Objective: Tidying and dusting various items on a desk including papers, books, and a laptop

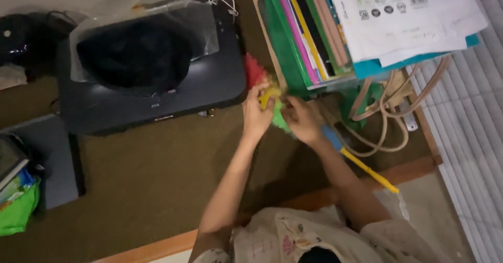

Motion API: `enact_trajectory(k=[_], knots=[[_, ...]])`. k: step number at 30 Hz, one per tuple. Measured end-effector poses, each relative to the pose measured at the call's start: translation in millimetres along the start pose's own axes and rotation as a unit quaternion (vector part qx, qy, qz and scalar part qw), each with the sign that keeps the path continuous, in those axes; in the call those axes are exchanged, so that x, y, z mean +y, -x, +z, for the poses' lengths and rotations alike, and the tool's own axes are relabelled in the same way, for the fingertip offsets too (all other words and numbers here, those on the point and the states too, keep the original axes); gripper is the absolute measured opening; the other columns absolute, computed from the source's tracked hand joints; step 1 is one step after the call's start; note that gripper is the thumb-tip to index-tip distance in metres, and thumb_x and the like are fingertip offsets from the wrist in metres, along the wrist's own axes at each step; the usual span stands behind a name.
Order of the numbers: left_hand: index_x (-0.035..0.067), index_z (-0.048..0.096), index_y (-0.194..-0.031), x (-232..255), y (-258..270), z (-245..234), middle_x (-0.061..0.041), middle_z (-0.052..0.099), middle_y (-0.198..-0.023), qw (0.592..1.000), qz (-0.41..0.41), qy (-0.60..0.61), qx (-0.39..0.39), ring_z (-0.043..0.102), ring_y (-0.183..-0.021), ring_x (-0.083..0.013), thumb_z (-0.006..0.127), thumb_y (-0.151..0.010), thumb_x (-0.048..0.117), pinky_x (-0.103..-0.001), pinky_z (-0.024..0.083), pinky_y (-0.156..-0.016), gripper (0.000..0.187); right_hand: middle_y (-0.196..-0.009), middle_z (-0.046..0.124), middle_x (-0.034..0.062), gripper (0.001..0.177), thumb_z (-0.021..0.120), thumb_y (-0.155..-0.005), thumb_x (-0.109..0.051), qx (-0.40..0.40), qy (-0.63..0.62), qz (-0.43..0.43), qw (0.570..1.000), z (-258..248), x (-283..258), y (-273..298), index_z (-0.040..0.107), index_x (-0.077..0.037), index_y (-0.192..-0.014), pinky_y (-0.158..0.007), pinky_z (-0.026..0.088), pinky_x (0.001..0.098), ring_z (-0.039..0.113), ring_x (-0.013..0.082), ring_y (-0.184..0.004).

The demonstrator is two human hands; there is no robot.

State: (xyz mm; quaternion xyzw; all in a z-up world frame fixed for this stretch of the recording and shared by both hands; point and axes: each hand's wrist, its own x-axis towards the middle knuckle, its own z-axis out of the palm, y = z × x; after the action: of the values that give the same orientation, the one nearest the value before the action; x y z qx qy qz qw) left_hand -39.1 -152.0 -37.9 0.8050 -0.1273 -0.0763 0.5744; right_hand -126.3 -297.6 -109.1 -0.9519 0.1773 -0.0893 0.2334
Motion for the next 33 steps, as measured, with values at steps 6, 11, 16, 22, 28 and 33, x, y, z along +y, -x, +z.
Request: enact_trajectory(k=[6, 11, 16, 22, 28, 33], knots=[[0.013, 0.067, -0.126, 8.5, -42.0, 1.3, -0.021, 0.067, -0.118, 0.999, -0.01, 0.037, 0.018, 0.065, -0.117, -0.0425, 0.069, -0.09, 0.012, -0.05, 0.055, -0.099, 0.036, -0.098, 0.071, 0.0091, 0.03, 0.068, -0.094, -0.021, -0.004, -0.248, -0.045, 0.968, -24.9, -31.6, -48.7, 0.069, -0.016, -0.124, -0.083, 0.056, 0.0388, 0.07, 0.0274, -0.097], [0.011, 0.066, -0.127, 20.6, -80.0, -3.4, -0.02, 0.066, -0.119, 0.999, -0.008, 0.038, 0.038, 0.063, -0.12, -0.0438, 0.069, -0.092, 0.01, -0.053, 0.054, -0.101, 0.035, -0.106, 0.072, 0.0178, 0.029, 0.069, -0.095, -0.014, -0.016, -0.304, -0.071, 0.95, -5.6, -40.9, -106.4, 0.068, -0.005, -0.122, -0.08, 0.059, 0.0458, 0.07, 0.0383, -0.1], [0.009, 0.067, -0.125, 28.1, -119.7, -15.8, -0.018, 0.067, -0.118, 0.997, 0.0, 0.041, 0.07, 0.066, -0.117, -0.0403, 0.069, -0.092, 0.008, -0.049, 0.056, -0.098, 0.033, -0.112, 0.068, 0.0167, 0.038, 0.069, -0.092, -0.004, -0.004, -0.303, -0.101, 0.948, 20.9, -46.8, -166.9, 0.067, -0.009, -0.13, -0.083, 0.061, 0.0424, 0.069, 0.0366, -0.102], [0.007, 0.066, -0.123, 19.5, -157.9, -24.9, -0.018, 0.068, -0.121, 0.991, 0.036, 0.032, 0.124, 0.067, -0.115, -0.0376, 0.067, -0.092, 0.005, -0.047, 0.057, -0.097, 0.032, -0.133, 0.057, 0.0165, 0.074, 0.072, -0.077, 0.005, -0.028, -0.267, -0.09, 0.959, 61.3, -50.2, -237.3, 0.055, -0.018, -0.145, -0.098, 0.055, 0.051, 0.064, 0.0398, -0.115], [0.004, 0.067, -0.122, 22.4, -171.7, -37.5, -0.02, 0.067, -0.125, 0.99, 0.034, 0.026, 0.134, 0.066, -0.116, -0.0398, 0.067, -0.092, 0.003, -0.049, 0.056, -0.097, 0.029, -0.161, 0.027, 0.0197, 0.098, 0.079, -0.077, -0.003, -0.109, -0.223, -0.045, 0.968, 73.2, -71.9, -288.6, 0.034, -0.028, -0.161, -0.124, 0.023, 0.0533, 0.028, 0.04, -0.151], [0.006, 0.068, -0.12, 10.9, -172.0, -37.2, -0.02, 0.068, -0.125, 0.989, 0.035, 0.064, 0.128, 0.067, -0.117, -0.0348, 0.068, -0.091, 0.002, -0.042, 0.056, -0.096, 0.029, -0.171, 0.012, 0.023, 0.138, 0.071, -0.047, 0.025, -0.137, -0.202, -0.163, 0.956, 92.0, -69.6, -323.2, 0.028, -0.03, -0.166, -0.125, 0.023, 0.0534, 0.025, 0.0485, -0.152]])
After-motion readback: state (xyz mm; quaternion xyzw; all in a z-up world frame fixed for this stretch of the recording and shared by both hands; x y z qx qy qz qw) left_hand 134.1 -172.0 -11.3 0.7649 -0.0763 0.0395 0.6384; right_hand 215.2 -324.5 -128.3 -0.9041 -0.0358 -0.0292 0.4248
